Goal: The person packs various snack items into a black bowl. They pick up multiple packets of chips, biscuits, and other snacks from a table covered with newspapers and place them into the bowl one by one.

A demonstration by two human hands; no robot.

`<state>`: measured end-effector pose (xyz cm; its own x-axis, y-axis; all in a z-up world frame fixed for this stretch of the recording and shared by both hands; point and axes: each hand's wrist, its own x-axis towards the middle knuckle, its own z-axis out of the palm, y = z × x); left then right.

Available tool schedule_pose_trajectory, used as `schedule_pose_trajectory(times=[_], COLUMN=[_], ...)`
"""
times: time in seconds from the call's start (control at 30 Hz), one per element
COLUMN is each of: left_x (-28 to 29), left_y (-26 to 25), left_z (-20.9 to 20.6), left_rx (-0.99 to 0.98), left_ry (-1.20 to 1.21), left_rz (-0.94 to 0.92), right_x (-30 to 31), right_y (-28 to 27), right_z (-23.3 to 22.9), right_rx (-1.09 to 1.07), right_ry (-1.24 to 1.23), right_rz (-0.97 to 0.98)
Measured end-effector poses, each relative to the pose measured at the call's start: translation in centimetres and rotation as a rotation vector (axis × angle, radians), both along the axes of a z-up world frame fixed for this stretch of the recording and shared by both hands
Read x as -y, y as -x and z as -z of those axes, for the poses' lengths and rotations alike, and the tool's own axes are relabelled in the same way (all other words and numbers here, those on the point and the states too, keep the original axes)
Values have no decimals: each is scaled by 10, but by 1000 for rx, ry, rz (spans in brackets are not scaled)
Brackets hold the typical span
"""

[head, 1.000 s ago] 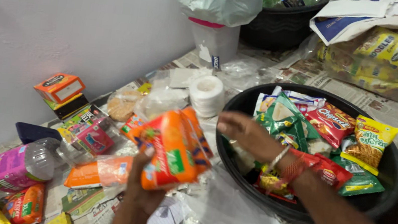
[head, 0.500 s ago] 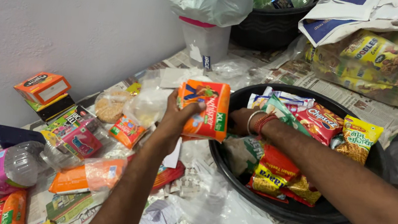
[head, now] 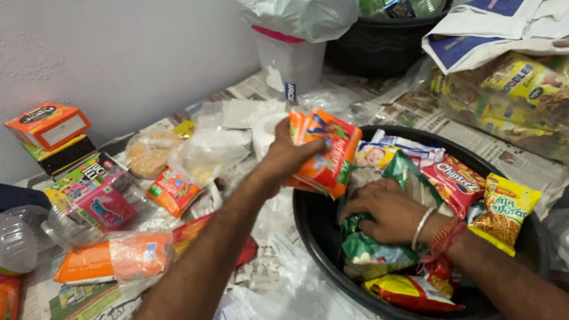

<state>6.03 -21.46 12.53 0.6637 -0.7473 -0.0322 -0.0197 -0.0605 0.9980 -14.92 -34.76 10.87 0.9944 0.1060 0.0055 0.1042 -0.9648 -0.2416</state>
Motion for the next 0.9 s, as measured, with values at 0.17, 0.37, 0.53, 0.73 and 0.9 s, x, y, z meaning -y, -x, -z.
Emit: schedule_pose_trajectory(times=[0.17,0.37,0.53,0.73,0.9], left_x=[23,19,20,15,14], left_y=[31,75,79,68,61], left_z=[24,19,21,79,106], left_rx=[594,759,992,1252,1223], left_ry=[-449,-720,-959,-530,-617], left_rz=[-11,83,224,202,384], right_x=[2,-7,-21,-28,-21], right_y=[17,26,35,36,16], right_z=[7,6,-8,-7,21], right_rx=[150,175,289,462,288], right_ry=[-86,41,187,347,148], right_rz=[-19,43,115,376,345])
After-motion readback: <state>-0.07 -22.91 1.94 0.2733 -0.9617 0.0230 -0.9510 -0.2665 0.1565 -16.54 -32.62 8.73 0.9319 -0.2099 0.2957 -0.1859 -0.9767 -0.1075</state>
